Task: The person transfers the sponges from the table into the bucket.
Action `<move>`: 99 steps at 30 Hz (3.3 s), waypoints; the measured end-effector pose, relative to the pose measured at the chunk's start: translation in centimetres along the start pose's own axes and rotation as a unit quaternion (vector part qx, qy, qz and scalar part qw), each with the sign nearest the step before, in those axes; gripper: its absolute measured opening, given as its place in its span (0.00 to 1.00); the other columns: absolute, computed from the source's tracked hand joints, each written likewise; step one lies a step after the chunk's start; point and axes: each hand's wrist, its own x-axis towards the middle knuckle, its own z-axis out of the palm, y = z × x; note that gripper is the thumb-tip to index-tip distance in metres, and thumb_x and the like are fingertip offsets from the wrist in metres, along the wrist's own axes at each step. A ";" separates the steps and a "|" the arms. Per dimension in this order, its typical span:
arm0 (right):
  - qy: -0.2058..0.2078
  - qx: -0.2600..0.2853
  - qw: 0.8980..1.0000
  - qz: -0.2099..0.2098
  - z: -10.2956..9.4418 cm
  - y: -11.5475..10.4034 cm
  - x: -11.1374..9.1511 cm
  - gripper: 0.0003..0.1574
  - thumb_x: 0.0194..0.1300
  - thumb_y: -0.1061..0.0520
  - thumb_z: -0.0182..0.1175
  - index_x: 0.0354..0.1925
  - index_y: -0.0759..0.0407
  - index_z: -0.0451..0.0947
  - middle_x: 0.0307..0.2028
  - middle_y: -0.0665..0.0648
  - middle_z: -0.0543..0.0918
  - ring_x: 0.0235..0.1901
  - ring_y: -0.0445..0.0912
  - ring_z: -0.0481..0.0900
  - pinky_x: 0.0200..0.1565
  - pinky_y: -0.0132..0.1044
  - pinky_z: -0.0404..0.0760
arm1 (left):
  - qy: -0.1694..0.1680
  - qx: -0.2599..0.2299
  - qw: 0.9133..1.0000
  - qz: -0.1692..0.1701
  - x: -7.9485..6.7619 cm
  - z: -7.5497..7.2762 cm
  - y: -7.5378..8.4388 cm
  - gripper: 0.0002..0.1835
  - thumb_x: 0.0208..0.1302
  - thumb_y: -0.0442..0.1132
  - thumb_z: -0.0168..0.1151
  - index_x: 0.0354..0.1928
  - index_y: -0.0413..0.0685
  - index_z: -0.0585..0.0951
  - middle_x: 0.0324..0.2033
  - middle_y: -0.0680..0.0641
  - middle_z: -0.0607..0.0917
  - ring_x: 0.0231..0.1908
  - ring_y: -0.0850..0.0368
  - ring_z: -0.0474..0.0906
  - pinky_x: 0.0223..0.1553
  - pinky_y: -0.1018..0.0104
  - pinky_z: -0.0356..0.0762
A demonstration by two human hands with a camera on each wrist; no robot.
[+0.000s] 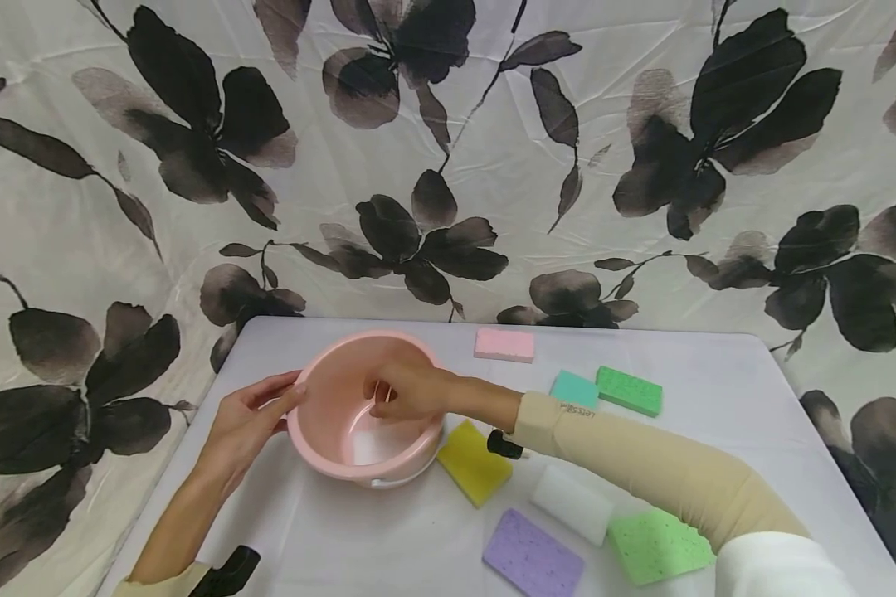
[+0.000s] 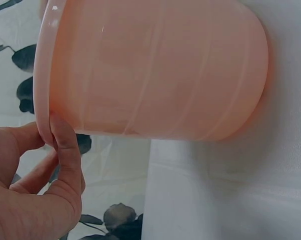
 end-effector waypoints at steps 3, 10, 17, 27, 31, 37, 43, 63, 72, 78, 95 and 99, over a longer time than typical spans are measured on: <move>0.035 0.011 0.999 -0.028 -0.5 0.2 -0.7 0.10 0.68 0.66 0.66 0.46 0.69 0.81 0.38 0.59 0.85 0.38 0.44 0.81 0.45 0.29 0.82 | 0.002 0.004 1.000 -0.003 0.0 0.0 0.1 0.37 0.71 0.57 0.64 0.72 0.40 0.72 0.66 0.36 0.75 0.42 0.71 0.81 0.43 0.74 0.84; 0.086 0.044 0.995 -0.029 -1.1 0.4 -2.8 0.13 0.68 0.61 0.68 0.50 0.63 0.82 0.38 0.54 0.85 0.36 0.38 0.80 0.44 0.24 0.81 | 0.007 0.009 1.000 -0.008 -0.1 0.1 0.2 0.38 0.70 0.59 0.64 0.72 0.41 0.72 0.65 0.37 0.76 0.42 0.71 0.81 0.44 0.74 0.84; 0.118 0.105 0.987 -0.030 -1.4 1.1 -5.3 0.15 0.68 0.62 0.68 0.53 0.61 0.82 0.39 0.50 0.85 0.40 0.38 0.80 0.48 0.30 0.83 | 0.004 0.005 1.000 -0.001 -0.1 0.2 0.0 0.37 0.71 0.57 0.64 0.72 0.40 0.72 0.65 0.37 0.76 0.42 0.71 0.81 0.43 0.73 0.84; 0.155 0.124 0.979 -0.044 -1.8 2.8 -8.7 0.16 0.70 0.60 0.67 0.55 0.56 0.82 0.45 0.52 0.86 0.45 0.40 0.81 0.50 0.35 0.84 | 0.003 0.014 1.000 -0.003 -0.2 0.1 -0.1 0.38 0.71 0.59 0.63 0.73 0.41 0.71 0.67 0.36 0.74 0.43 0.72 0.80 0.44 0.75 0.84; 0.171 0.123 0.977 -0.027 -2.0 3.4 -10.3 0.15 0.70 0.57 0.67 0.54 0.55 0.83 0.46 0.49 0.85 0.46 0.42 0.81 0.50 0.36 0.84 | 0.001 0.008 1.000 0.003 -0.1 0.1 -0.1 0.38 0.71 0.58 0.63 0.72 0.39 0.71 0.67 0.36 0.74 0.42 0.72 0.81 0.44 0.74 0.84; 0.195 0.135 0.971 -0.020 -1.9 4.5 -12.4 0.16 0.69 0.58 0.68 0.55 0.57 0.82 0.48 0.55 0.85 0.46 0.44 0.81 0.50 0.37 0.85 | -0.003 -0.007 1.000 0.001 -0.1 0.1 -0.1 0.38 0.72 0.56 0.64 0.73 0.37 0.69 0.68 0.34 0.73 0.42 0.73 0.82 0.45 0.75 0.84; 0.209 0.143 0.967 0.004 -1.5 5.2 -14.5 0.17 0.69 0.58 0.69 0.54 0.55 0.82 0.48 0.52 0.85 0.47 0.44 0.82 0.52 0.37 0.84 | 0.000 -0.006 1.000 0.003 -0.1 0.1 -0.2 0.38 0.72 0.56 0.64 0.73 0.38 0.70 0.67 0.35 0.74 0.42 0.72 0.82 0.44 0.75 0.84; 0.223 0.153 0.962 0.032 2.8 7.7 -20.0 0.20 0.70 0.55 0.68 0.58 0.55 0.80 0.51 0.52 0.84 0.47 0.46 0.84 0.53 0.37 0.84 | 0.007 -0.013 1.000 0.002 -0.4 0.3 -0.2 0.37 0.71 0.56 0.65 0.72 0.38 0.71 0.64 0.39 0.76 0.43 0.71 0.81 0.45 0.75 0.84; 0.208 0.156 0.965 0.017 5.5 8.0 -20.8 0.22 0.71 0.53 0.68 0.59 0.58 0.79 0.53 0.58 0.83 0.49 0.55 0.83 0.50 0.37 0.85 | 0.004 -0.007 1.000 -0.004 -0.2 0.0 -0.2 0.38 0.71 0.57 0.64 0.73 0.39 0.70 0.68 0.35 0.73 0.43 0.73 0.81 0.45 0.76 0.83; 0.180 0.166 0.970 0.004 7.3 8.3 -21.0 0.25 0.70 0.54 0.69 0.59 0.65 0.77 0.53 0.65 0.83 0.47 0.56 0.83 0.49 0.39 0.86 | 0.001 -0.008 1.000 -0.004 0.0 0.0 -0.2 0.39 0.71 0.57 0.64 0.73 0.39 0.70 0.69 0.35 0.72 0.43 0.73 0.81 0.46 0.76 0.83; 0.077 0.082 0.994 0.014 9.8 8.4 -21.7 0.31 0.69 0.53 0.70 0.63 0.65 0.73 0.54 0.54 0.81 0.52 0.41 0.80 0.54 0.36 0.82 | -0.003 -0.022 1.000 -0.017 0.5 -0.2 -0.1 0.38 0.70 0.55 0.66 0.72 0.38 0.71 0.63 0.43 0.79 0.42 0.71 0.82 0.45 0.74 0.84; 0.038 0.044 0.997 0.054 9.7 7.9 -21.8 0.35 0.70 0.49 0.68 0.68 0.62 0.71 0.58 0.51 0.78 0.56 0.38 0.75 0.58 0.35 0.79 | -0.006 -0.022 1.000 -0.017 0.4 -0.1 -0.1 0.37 0.70 0.55 0.67 0.72 0.38 0.71 0.64 0.42 0.78 0.43 0.71 0.83 0.45 0.74 0.84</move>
